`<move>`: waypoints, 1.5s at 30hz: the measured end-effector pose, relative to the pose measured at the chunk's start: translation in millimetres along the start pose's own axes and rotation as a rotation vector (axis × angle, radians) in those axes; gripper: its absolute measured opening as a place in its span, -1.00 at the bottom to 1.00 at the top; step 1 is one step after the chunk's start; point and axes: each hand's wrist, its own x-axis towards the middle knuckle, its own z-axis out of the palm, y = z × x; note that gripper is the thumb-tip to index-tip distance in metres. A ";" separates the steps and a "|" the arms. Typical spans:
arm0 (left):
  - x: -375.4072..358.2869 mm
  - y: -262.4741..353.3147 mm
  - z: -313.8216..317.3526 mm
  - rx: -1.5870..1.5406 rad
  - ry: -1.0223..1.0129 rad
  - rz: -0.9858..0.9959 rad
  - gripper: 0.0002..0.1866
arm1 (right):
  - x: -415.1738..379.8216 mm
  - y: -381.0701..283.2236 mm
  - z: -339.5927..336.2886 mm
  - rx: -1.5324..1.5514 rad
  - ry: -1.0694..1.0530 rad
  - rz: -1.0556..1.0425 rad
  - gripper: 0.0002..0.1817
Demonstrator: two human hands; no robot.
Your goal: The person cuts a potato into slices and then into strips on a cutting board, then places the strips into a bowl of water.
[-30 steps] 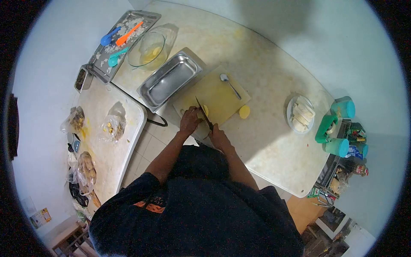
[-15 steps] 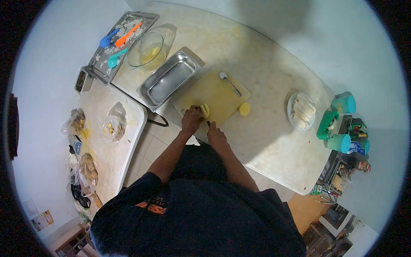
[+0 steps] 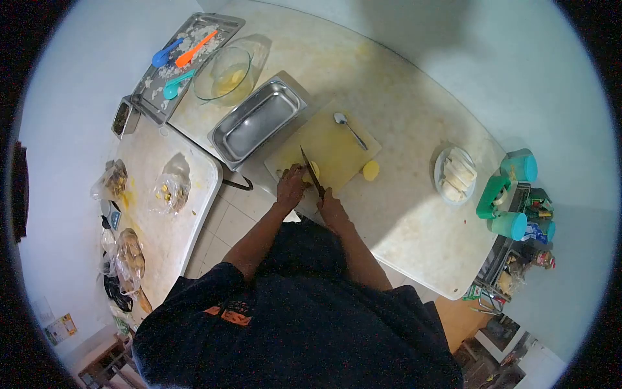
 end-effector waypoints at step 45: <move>0.3 -15.2 -5.3 -0.083 0.121 0.131 -0.86 | -38.0 -28.1 22.3 -0.240 0.081 0.073 -0.67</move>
